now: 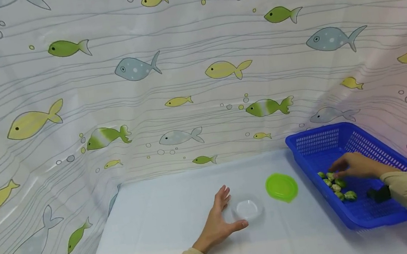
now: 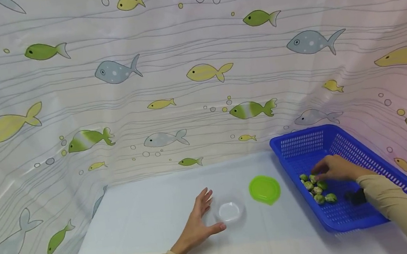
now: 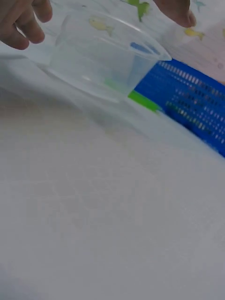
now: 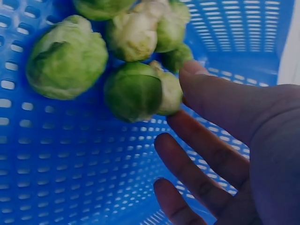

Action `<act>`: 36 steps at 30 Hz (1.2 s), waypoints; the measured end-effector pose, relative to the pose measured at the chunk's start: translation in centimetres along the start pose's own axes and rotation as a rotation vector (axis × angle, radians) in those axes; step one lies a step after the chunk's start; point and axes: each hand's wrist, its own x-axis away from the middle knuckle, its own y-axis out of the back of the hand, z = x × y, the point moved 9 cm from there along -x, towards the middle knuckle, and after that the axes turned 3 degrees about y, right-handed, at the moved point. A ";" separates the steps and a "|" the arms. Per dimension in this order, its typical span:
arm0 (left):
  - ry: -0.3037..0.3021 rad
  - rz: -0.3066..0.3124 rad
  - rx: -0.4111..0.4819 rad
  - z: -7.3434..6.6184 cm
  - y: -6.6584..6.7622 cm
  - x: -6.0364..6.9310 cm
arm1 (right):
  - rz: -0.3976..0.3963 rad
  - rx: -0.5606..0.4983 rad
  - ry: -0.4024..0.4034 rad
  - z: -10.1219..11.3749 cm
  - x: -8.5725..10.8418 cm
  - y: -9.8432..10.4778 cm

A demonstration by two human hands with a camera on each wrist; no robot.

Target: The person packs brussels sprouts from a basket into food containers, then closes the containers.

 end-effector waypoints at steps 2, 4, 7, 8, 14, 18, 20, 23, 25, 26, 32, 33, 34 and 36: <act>0.006 -0.011 0.008 0.4 -0.5 -0.1 | -0.004 0.000 -0.009 -0.3 -0.1 -0.3; 0.017 -0.026 0.005 0.8 -1.0 -0.1 | -0.014 0.007 -0.018 -0.5 -0.1 -0.4; 0.011 -0.053 -0.010 1.1 -1.4 0.0 | -0.025 0.015 -0.023 -0.4 -0.3 -0.4; 0.012 -0.062 -0.021 1.2 -1.5 0.1 | -0.027 0.019 -0.024 -0.4 -0.3 -0.4; 0.022 -0.107 -0.045 1.1 -1.6 0.2 | -0.059 0.065 0.009 -0.4 -0.9 -0.4; 0.007 -0.115 -0.041 0.9 -1.6 0.2 | -0.066 0.071 0.010 -0.5 -1.2 -0.6; -0.003 -0.117 -0.041 0.9 -1.6 0.2 | -0.069 0.082 0.003 -0.7 -1.4 -0.7; -0.010 -0.121 -0.048 0.9 -1.6 0.2 | -0.079 0.104 -0.011 -0.9 -1.7 -0.9; -0.012 -0.121 -0.055 1.0 -1.7 0.2 | -0.083 0.124 -0.009 -1.0 -1.8 -1.0; -0.011 -0.120 -0.060 1.0 -1.7 0.3 | -0.086 0.134 -0.012 -1.0 -1.9 -1.0; 0.002 -0.123 -0.076 0.9 -1.7 0.4 | -0.093 0.151 -0.029 -1.1 -1.8 -1.0; 0.003 -0.124 -0.077 0.9 -1.7 0.4 | -0.090 0.147 -0.032 -1.1 -1.8 -1.0; 0.007 -0.124 -0.078 0.9 -1.7 0.4 | -0.087 0.138 -0.037 -1.0 -1.8 -0.9; 0.011 -0.124 -0.077 0.9 -1.7 0.4 | -0.077 0.126 -0.046 -1.1 -1.7 -0.9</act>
